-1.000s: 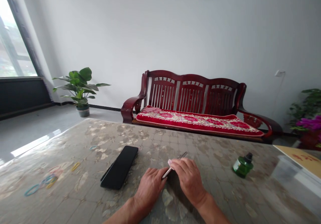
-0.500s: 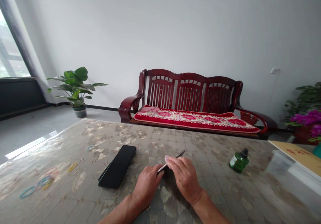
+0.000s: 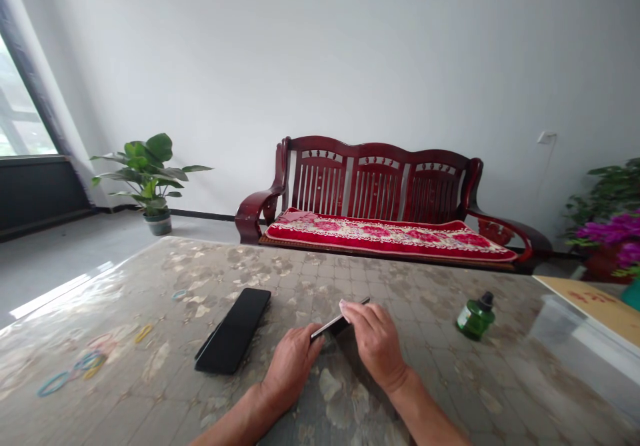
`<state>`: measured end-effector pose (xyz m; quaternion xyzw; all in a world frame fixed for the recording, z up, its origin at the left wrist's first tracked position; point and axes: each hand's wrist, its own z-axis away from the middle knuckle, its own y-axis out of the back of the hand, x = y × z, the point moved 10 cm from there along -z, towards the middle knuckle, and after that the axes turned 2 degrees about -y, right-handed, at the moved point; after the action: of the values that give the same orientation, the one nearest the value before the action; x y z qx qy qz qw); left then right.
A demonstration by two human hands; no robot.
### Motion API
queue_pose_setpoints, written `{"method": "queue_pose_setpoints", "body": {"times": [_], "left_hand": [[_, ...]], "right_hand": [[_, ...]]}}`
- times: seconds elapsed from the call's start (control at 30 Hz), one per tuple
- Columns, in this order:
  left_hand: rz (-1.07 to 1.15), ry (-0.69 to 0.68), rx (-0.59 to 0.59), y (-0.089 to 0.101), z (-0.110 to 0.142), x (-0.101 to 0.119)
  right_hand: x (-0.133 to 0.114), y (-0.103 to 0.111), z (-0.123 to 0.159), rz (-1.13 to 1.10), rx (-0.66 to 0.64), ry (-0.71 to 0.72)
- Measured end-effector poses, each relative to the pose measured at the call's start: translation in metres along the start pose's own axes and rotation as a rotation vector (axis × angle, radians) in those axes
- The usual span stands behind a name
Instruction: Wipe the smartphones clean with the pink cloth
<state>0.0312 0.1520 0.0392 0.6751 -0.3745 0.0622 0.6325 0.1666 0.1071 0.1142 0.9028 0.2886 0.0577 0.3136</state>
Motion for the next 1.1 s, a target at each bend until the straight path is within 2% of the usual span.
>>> {"method": "queue_pose_setpoints", "body": {"times": [0.1,0.17,0.37,0.43,0.5,0.67,0.73,0.93,1.0,1.1], "left_hand": [[0.014,-0.004,0.009,-0.001,-0.001,-0.002],[0.031,-0.008,0.013,-0.001,-0.001,-0.003],[0.079,0.007,-0.002,-0.005,-0.002,-0.009],[0.085,0.008,-0.008,-0.005,-0.002,-0.009],[0.098,0.009,-0.011,-0.004,-0.002,-0.007],[0.131,-0.002,-0.001,-0.001,-0.003,-0.004],[0.138,-0.003,0.001,-0.001,-0.003,-0.004],[0.112,0.023,-0.022,-0.004,-0.004,-0.007],[0.103,0.017,-0.015,-0.004,-0.004,-0.007],[0.099,-0.003,0.002,-0.004,-0.003,-0.006]], "right_hand": [[-0.022,-0.006,-0.002,-0.037,-0.039,0.068],[-0.023,-0.006,-0.003,-0.034,-0.049,0.083],[0.023,0.005,0.001,0.055,0.016,-0.043],[0.029,0.006,0.002,0.072,0.031,-0.07],[0.022,0.005,0.001,0.058,0.026,-0.059],[-0.013,-0.003,-0.003,0.007,-0.037,0.062],[-0.012,-0.003,-0.003,0.005,-0.042,0.064],[0.017,0.009,-0.002,0.049,0.042,-0.04],[0.011,0.008,-0.002,0.044,0.036,-0.023],[-0.011,0.001,-0.002,0.001,-0.008,0.046]]}}
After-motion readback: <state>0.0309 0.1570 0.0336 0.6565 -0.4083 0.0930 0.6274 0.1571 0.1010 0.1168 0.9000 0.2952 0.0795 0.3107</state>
